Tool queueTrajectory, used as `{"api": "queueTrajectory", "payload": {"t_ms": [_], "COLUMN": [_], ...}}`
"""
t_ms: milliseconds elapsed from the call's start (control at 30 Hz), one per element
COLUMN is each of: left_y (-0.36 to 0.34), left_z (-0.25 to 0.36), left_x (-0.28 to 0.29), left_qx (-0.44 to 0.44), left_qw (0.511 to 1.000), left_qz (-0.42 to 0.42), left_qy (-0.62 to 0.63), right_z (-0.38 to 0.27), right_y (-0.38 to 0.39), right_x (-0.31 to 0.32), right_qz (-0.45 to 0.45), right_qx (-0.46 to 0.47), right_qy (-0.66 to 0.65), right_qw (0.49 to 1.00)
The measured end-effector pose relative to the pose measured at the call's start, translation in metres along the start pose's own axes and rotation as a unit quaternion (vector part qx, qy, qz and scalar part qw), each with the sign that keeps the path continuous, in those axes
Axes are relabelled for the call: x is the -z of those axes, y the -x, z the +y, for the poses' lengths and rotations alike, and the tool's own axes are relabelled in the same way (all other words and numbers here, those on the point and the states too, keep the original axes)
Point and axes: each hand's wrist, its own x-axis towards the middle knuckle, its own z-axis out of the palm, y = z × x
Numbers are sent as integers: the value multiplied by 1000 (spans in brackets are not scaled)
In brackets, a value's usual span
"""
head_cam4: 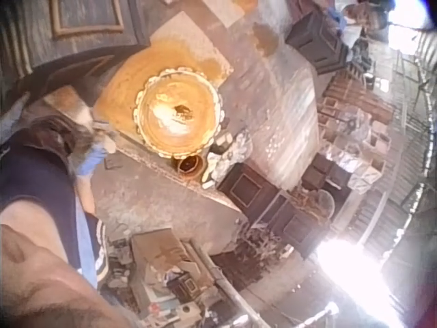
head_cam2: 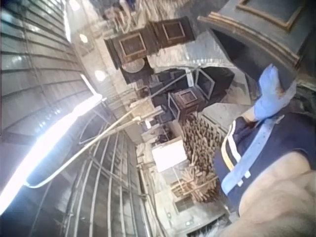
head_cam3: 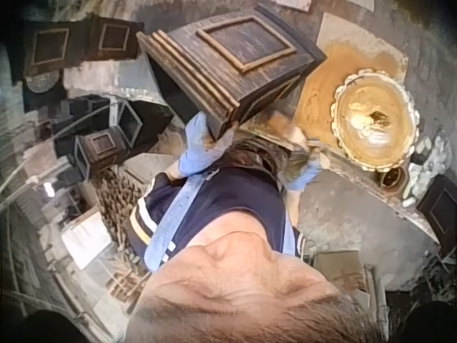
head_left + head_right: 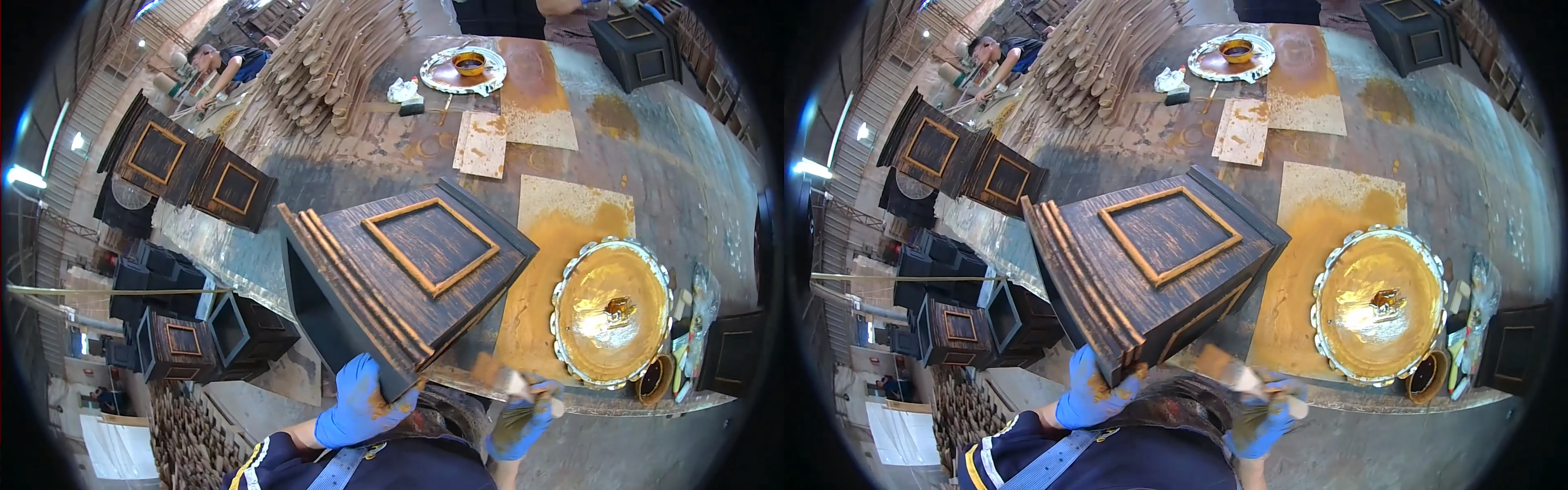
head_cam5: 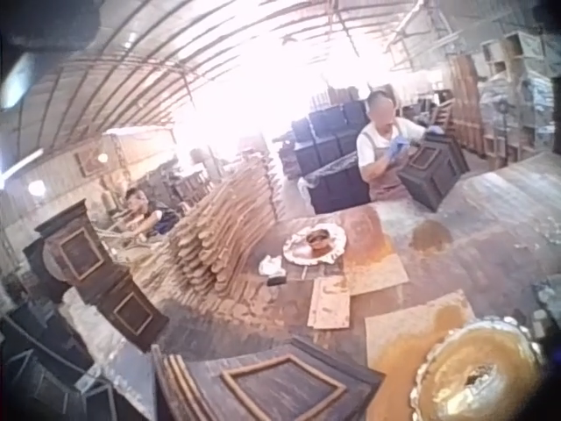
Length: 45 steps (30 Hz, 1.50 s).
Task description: Applying gold-colored decorative stain to a black wooden box using a paintbrush.
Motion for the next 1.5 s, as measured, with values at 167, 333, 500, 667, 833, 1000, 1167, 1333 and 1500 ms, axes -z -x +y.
{"api": "queueTrajectory", "payload": {"t_ms": [167, 333, 500, 667, 833, 1000, 1167, 1333, 1500], "left_y": [-43, -68, -68, -98, -150, -174, -169, -167, -164], "left_z": [25, 14, -6, -23, -17, -11, -11, -8, -9], "left_x": [25, 67, 60, 41, 19, 17, 17, 17, 17], "left_qx": [-78, -183, -197, -327, -355, -363, -361, -356, -353], "left_qw": [973, 878, 833, 841, 860, 867, 863, 866, 867], "left_qz": [-130, -346, -393, -217, -183, -172, -184, -183, -178], "left_qy": [-175, -276, -336, -372, -318, -296, -301, -300, -302], "right_z": [-24, -45, -47, -43, -47, -47, -39, -37, -37], "right_y": [-31, -45, -47, -41, -31, -25, -27, -29, -32], "right_x": [21, 39, 48, 57, 77, 101, 114, 117, 115], "right_qz": [6, 23, 28, 75, 87, 132, 117, 134, 130], "right_qx": [86, 134, 145, 126, 136, 178, 137, 111, 83], "right_qy": [-54, -104, -146, -152, -157, -157, -161, -155, -113], "right_qw": [995, 985, 978, 977, 974, 962, 970, 972, 982]}}
